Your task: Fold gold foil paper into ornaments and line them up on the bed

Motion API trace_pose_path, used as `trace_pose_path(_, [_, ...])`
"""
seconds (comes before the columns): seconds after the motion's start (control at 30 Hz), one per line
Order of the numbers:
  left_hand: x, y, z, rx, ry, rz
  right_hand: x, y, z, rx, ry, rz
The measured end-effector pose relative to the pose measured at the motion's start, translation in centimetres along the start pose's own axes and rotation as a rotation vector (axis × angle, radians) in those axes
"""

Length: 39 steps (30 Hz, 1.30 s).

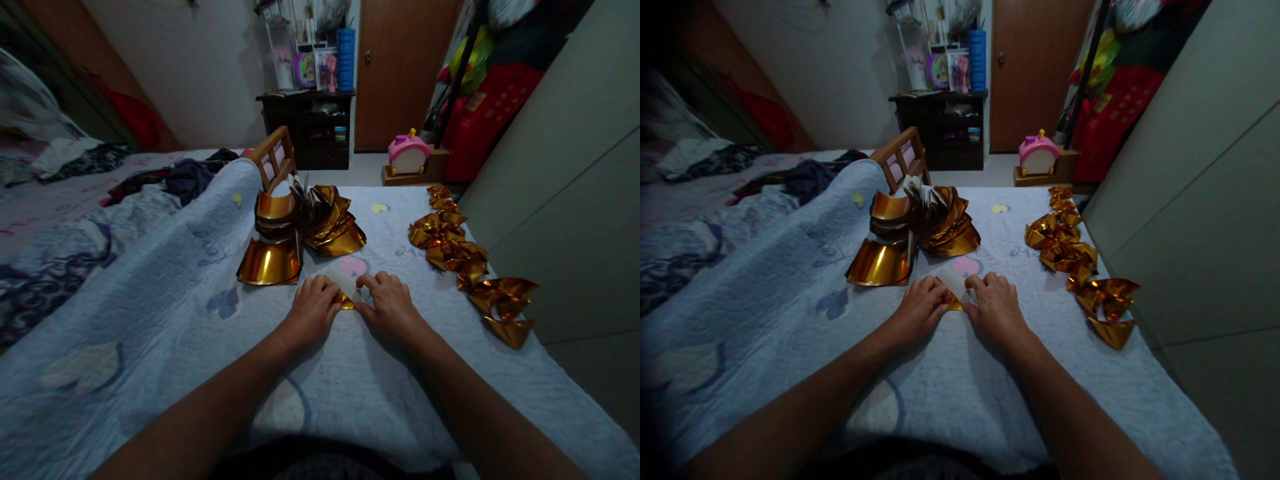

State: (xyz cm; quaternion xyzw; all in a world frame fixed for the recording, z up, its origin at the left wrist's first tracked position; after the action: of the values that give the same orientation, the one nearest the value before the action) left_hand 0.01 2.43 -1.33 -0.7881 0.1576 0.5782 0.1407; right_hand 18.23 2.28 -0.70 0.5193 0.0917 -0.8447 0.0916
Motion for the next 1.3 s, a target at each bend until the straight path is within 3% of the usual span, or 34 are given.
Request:
trace_pose_path(0.4, [-0.2, 0.3, 0.4, 0.056, 0.050, -0.020, -0.2, -0.3, -1.1, -0.013, -0.031, -0.062])
trace_pose_path(0.67, [-0.7, 0.3, 0.6, 0.061, 0.155, -0.169, 0.0, -0.3, -0.2, -0.018, 0.047, -0.084])
trace_pose_path(1.0, [-0.2, -0.1, 1.3, 0.089, 0.313, -0.235, 0.5, -0.5, -0.3, -0.097, -0.036, -0.104])
trace_pose_path(1.17, [-0.6, -0.3, 1.7, 0.037, 0.443, -0.311, 0.7, -0.5, -0.4, -0.129, -0.114, -0.122])
trace_pose_path(1.3, [-0.6, -0.3, 1.7, -0.051, 0.627, -0.285, 0.9, -0.6, -0.5, -0.152, -0.173, -0.107])
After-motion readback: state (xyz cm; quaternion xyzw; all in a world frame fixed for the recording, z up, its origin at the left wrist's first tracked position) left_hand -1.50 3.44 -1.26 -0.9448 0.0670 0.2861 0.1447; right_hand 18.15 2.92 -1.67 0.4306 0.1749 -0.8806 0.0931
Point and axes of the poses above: each hand's wrist, its own y-axis away from the middle knuckle, its own x-axis out of the palm, z = x × y, the point moved 2 cm from there along -y, towards the middle knuckle, and after that the axes turned 7 degrees about -y, right-handed, at the moved point
